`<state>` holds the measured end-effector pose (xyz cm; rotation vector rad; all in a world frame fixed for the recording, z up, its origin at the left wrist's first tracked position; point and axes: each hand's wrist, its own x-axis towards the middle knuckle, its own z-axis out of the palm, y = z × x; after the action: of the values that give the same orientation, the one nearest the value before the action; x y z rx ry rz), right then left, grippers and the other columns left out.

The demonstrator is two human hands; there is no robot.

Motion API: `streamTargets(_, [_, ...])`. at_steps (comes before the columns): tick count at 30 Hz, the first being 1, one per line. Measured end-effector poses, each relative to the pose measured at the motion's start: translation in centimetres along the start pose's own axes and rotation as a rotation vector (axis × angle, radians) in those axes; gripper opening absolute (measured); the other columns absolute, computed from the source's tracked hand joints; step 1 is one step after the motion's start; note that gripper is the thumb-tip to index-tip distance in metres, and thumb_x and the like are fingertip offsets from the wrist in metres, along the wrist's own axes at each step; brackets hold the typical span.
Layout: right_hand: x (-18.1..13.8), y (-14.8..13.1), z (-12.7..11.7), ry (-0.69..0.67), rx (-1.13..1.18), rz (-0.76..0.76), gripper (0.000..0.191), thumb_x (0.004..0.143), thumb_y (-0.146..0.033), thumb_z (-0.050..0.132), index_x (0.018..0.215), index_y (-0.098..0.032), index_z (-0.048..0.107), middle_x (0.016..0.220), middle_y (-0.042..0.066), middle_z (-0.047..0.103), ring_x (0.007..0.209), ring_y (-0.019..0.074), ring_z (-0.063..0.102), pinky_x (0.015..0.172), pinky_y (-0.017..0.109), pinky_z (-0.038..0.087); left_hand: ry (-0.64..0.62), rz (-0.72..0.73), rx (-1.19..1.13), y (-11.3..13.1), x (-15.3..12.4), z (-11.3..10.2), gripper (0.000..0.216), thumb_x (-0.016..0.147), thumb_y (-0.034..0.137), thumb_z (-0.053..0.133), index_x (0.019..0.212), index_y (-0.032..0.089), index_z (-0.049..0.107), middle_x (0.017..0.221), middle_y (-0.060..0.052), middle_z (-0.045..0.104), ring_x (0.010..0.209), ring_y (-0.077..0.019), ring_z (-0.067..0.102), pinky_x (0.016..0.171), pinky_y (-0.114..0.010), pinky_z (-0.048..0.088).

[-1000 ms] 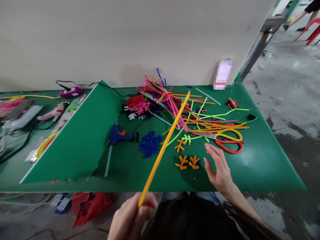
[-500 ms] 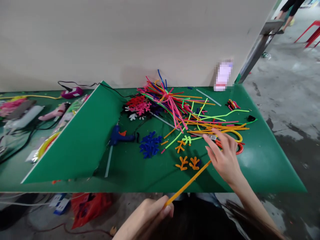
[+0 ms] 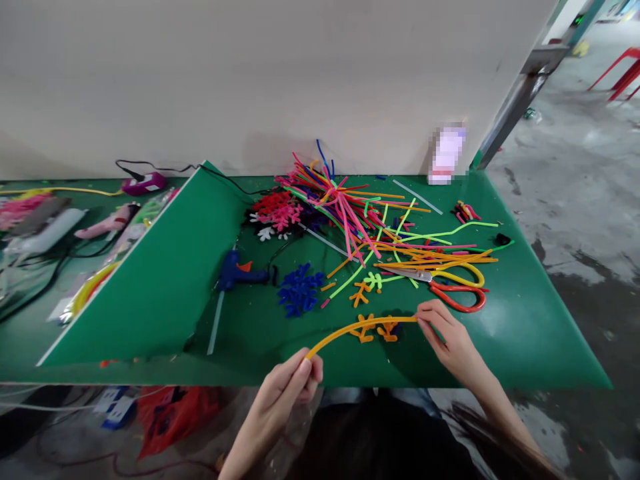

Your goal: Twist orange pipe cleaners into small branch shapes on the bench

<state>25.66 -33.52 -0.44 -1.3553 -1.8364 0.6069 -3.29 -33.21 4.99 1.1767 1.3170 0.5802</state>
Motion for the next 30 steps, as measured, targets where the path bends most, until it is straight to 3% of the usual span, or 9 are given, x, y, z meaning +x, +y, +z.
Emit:
streamTargets(4, [-0.2,0.4,0.1,0.054,-0.096,-0.001,0.012,0.091,-0.022,0.049,0.091,-0.018,0.06,0.087,0.007,0.054,0.081,0.0186,0.051,0.075,0.034,0.042,0.033,0.065,-0.006,-0.5,0.9,0.4,0.045,0.085,0.059,0.042,0.068,0.018,0.052,0.049,0.005,0.038,0.046,-0.0104,0.035,0.048,-0.022,0.032])
streamTargets(6, [-0.1,-0.1,0.2,0.03,0.024,0.113,0.015,0.092,-0.027,0.049,0.089,-0.018,0.061,0.079,0.004,0.057,0.071,0.0157,0.053,0.066,0.029,0.043,0.071,0.129,0.024,-0.6,1.4,1.0,0.042,0.088,0.053,0.042,0.073,0.018,0.057,0.054,0.002,0.05,0.054,-0.0133,0.048,0.058,-0.024,0.041])
streamTargets(8, [0.2,-1.1,0.5,0.009,0.199,0.274,0.02,0.091,-0.033,0.05,0.085,-0.018,0.06,0.07,0.001,0.058,0.061,0.013,0.053,0.059,0.025,0.042,0.073,0.163,0.054,-0.6,2.1,2.2,0.039,0.088,0.049,0.043,0.083,0.017,0.063,0.073,-0.005,0.066,0.075,-0.018,0.059,0.076,-0.026,0.046])
streamTargets(11, [1.0,-2.7,1.4,-0.005,0.448,0.46,0.025,0.088,-0.041,0.053,0.081,-0.018,0.059,0.059,-0.002,0.056,0.055,0.0123,0.054,0.056,0.024,0.043,-0.07,0.125,0.011,-0.7,3.1,4.9,0.043,0.088,0.049,0.043,0.094,0.014,0.067,0.093,-0.009,0.071,0.095,-0.023,0.062,0.09,-0.03,0.045])
streamTargets(13, [1.6,-3.3,2.1,-0.044,0.567,0.513,0.027,0.086,-0.043,0.055,0.081,-0.017,0.059,0.057,-0.002,0.057,0.054,0.0123,0.055,0.055,0.024,0.043,-0.133,0.088,-0.065,-0.8,3.5,6.7,0.043,0.088,0.049,0.044,0.095,0.013,0.066,0.093,-0.01,0.071,0.091,-0.0229,0.064,0.089,-0.031,0.046])
streamTargets(15, [2.0,-3.6,2.6,-0.065,0.616,0.534,0.027,0.085,-0.043,0.056,0.08,-0.017,0.059,0.056,-0.002,0.056,0.053,0.0117,0.054,0.052,0.023,0.042,-0.202,0.05,-0.178,-1.1,3.7,8.0,0.046,0.087,0.052,0.044,0.092,0.011,0.064,0.078,-0.009,0.071,0.073,-0.0205,0.065,0.078,-0.032,0.05])
streamTargets(19, [2.7,-3.2,3.0,-0.041,0.616,0.55,0.027,0.084,-0.043,0.058,0.079,-0.016,0.059,0.056,-0.002,0.056,0.051,0.0111,0.051,0.051,0.024,0.041,-0.316,-0.074,-0.371,-1.8,3.9,8.9,0.054,0.081,0.061,0.046,0.09,0.01,0.058,0.052,-0.003,0.063,0.048,-0.016,0.057,0.056,-0.029,0.046])
streamTargets(25, [2.6,-3.0,3.3,-0.09,0.61,0.555,0.027,0.084,-0.042,0.057,0.078,-0.016,0.059,0.055,-0.002,0.058,0.049,0.0102,0.049,0.051,0.023,0.039,-0.391,-0.152,-0.388,-1.5,4.2,8.5,0.054,0.076,0.064,0.052,0.085,0.011,0.055,0.047,-0.001,0.058,0.046,-0.0145,0.055,0.056,-0.027,0.041])
streamTargets(30, [2.3,-2.9,3.8,-0.112,0.576,0.528,0.026,0.086,-0.04,0.055,0.077,-0.016,0.059,0.056,-0.002,0.058,0.05,0.0101,0.049,0.051,0.023,0.038,-0.383,-0.167,-0.395,-1.3,4.2,8.7,0.054,0.072,0.068,0.053,0.079,0.014,0.05,0.045,0.002,0.053,0.045,-0.0133,0.052,0.056,-0.027,0.04])
